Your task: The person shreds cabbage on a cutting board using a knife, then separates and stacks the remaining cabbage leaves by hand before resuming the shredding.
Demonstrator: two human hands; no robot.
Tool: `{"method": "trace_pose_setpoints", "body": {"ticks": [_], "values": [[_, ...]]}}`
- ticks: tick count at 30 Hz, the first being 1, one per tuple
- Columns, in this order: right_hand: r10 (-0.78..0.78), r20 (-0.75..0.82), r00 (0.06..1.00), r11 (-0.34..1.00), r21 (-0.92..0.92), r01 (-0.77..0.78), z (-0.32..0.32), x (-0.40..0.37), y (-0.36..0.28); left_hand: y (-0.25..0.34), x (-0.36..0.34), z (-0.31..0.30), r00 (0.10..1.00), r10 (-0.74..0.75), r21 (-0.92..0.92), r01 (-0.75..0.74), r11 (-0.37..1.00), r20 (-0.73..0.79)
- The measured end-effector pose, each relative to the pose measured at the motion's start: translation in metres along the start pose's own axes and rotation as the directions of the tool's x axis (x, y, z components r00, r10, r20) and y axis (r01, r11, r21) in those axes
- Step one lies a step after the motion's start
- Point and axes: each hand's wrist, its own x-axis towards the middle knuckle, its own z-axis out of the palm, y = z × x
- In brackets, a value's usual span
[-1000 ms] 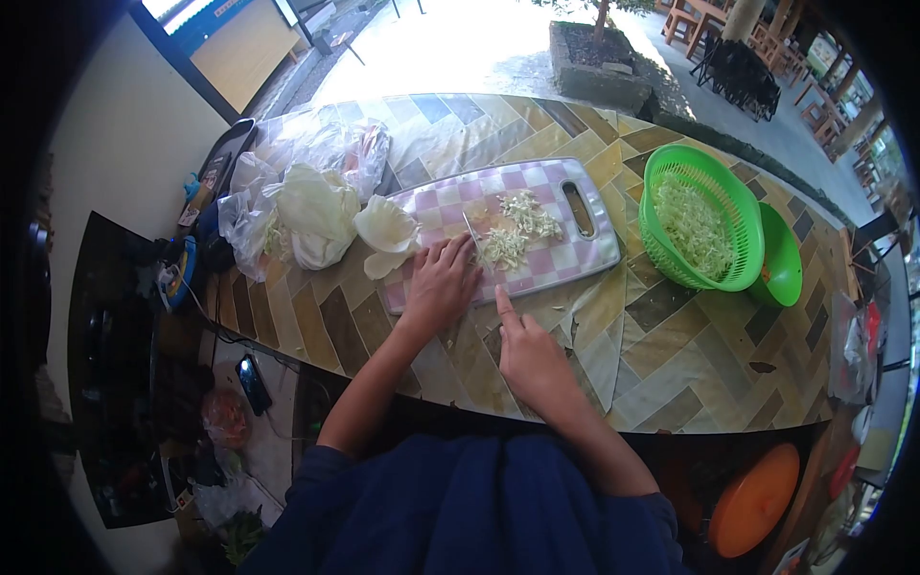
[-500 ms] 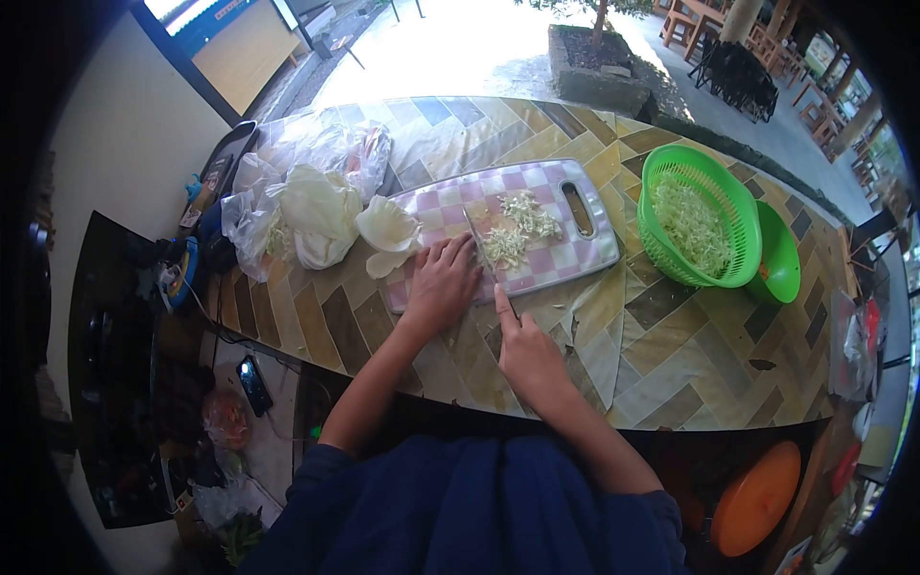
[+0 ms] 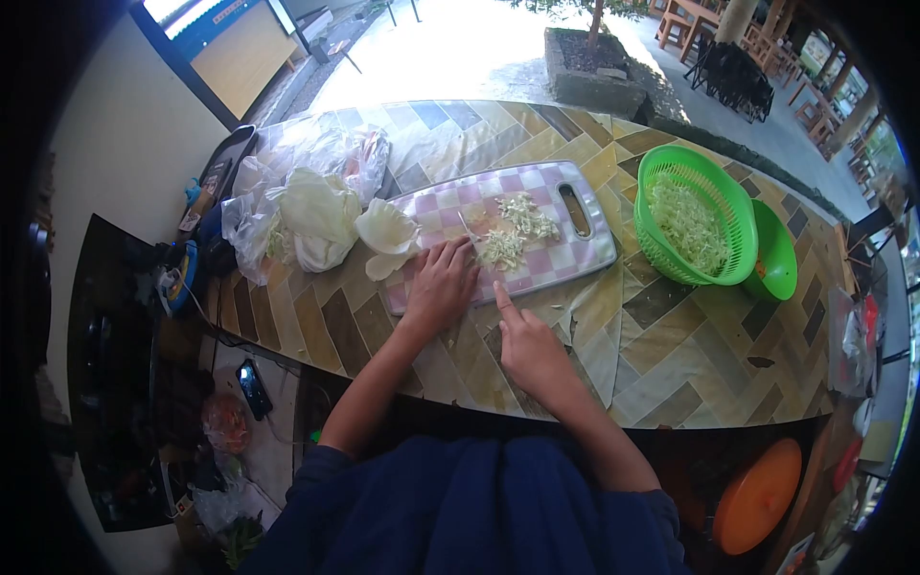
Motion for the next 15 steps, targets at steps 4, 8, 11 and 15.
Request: {"method": "trace_pose_setpoints", "body": {"ticks": [4,8,11,15], "values": [[-0.007,0.006,1.000,1.000,0.024,0.007,-0.002,0.001,0.002,0.000,0.001,-0.001,1.000,-0.002,-0.012,0.002,1.000,-0.002],[-0.017,0.010,1.000,0.999,-0.039,0.017,0.015,0.007,0.009,0.000,0.001,0.000,1.000,-0.006,-0.008,0.006,1.000,-0.007],[0.003,0.014,1.000,0.998,-0.068,-0.002,0.015,0.014,0.007,0.001,0.001,-0.002,1.000,-0.003,0.007,0.003,1.000,-0.002],[0.036,0.048,0.998,0.991,-0.127,-0.030,0.000,0.000,0.007,0.000,0.001,0.000,1.000,-0.004,-0.007,0.004,1.000,-0.024]]}}
